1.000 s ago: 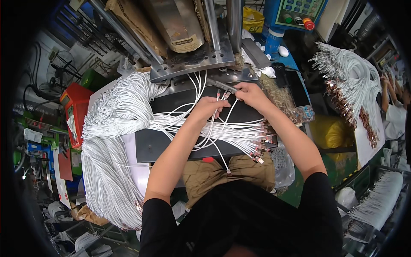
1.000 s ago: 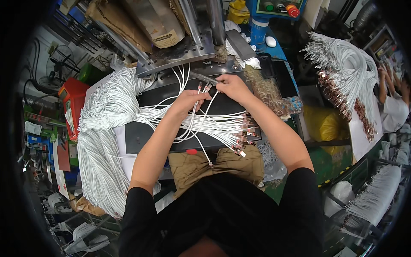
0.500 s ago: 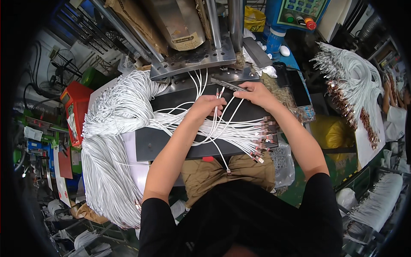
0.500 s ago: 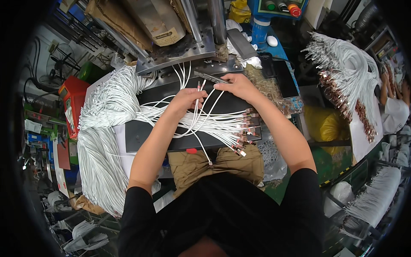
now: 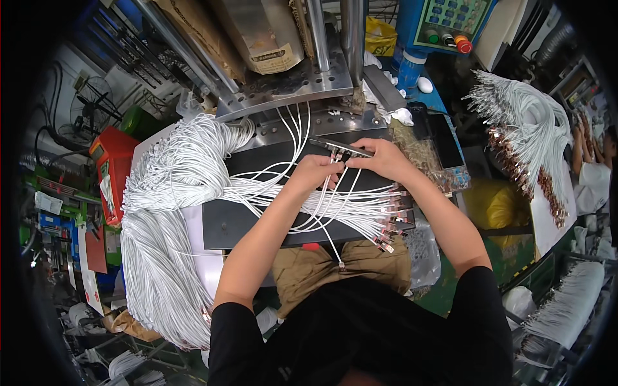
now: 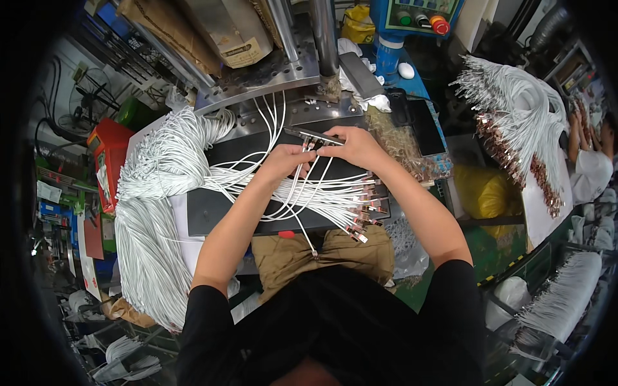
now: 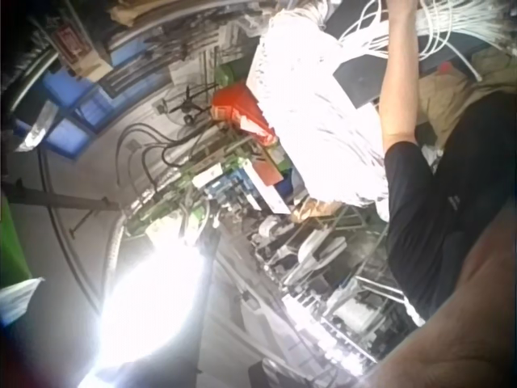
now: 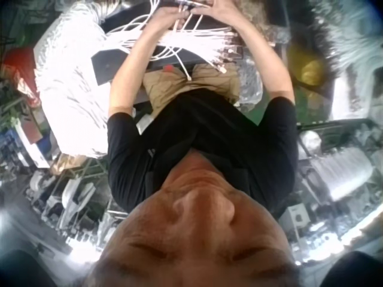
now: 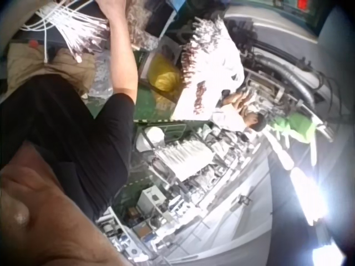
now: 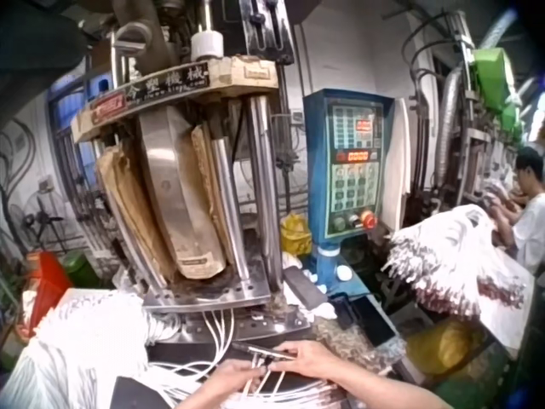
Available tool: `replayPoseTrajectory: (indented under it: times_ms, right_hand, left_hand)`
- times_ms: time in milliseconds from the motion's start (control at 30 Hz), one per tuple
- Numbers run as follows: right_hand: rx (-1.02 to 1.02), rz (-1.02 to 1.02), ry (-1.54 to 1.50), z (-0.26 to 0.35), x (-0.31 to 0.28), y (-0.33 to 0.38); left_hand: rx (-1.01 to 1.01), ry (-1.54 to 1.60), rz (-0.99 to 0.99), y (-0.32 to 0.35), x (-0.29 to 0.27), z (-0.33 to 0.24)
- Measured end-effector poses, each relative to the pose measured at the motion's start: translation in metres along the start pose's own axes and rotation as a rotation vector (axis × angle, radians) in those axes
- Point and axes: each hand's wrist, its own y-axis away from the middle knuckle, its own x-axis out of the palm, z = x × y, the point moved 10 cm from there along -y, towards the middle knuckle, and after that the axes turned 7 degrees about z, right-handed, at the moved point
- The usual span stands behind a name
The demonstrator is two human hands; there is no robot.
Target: Arranging and organizing bundles of white wires onto a fixture at a manual assembly station.
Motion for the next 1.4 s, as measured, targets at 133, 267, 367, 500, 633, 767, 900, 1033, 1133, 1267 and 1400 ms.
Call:
replayPoseTrajectory:
  times_ms: [133,267,367,500,633,767,900,1033,1133,1267,1400]
  right_hand:
    - [0.009,-0.016,0.015,-0.003,-0.006,-0.003]
    - [0.010,-0.043,0.060,-0.004,-0.009,-0.003]
    - [0.017,-0.002,0.066,0.004,-0.004,0.000]
    - [0.040,0.101,0.035,0.007,0.006,0.006]
    - [0.021,0.081,0.030,0.007,0.004,0.002]
    - [0.055,0.061,0.006,0.010,0.001,0.004]
    - [0.029,0.129,0.010,0.019,0.008,0.008]
    - [0.051,0.116,0.170,0.031,0.005,0.006]
    - [0.125,0.084,0.458,0.035,-0.001,-0.009]
    - [-0.623,-0.481,0.650,0.104,-0.018,-0.042]
    - [-0.602,-0.628,0.661,0.079,-0.042,-0.149]
  left_hand:
    - [0.012,0.073,-0.046,0.010,-0.014,-0.008]
    - [-0.006,-0.023,-0.046,0.012,-0.029,-0.003]
    - [-0.022,-0.125,-0.056,0.013,-0.030,-0.002]
    - [-0.030,-0.214,-0.085,0.011,-0.023,-0.005]
    - [-0.006,-0.242,-0.083,0.009,-0.021,-0.005]
    - [-0.009,-0.237,-0.079,0.010,-0.020,-0.006]
    - [-0.019,-0.234,-0.093,0.016,-0.018,-0.010]
    - [0.013,-0.480,-0.170,0.031,-0.019,-0.031]
    - [0.056,-0.912,-0.299,0.046,-0.031,-0.056]
    - [0.286,-0.135,-0.553,0.030,-0.112,-0.066]
    - [0.095,0.316,-0.274,-0.005,-0.083,-0.053]
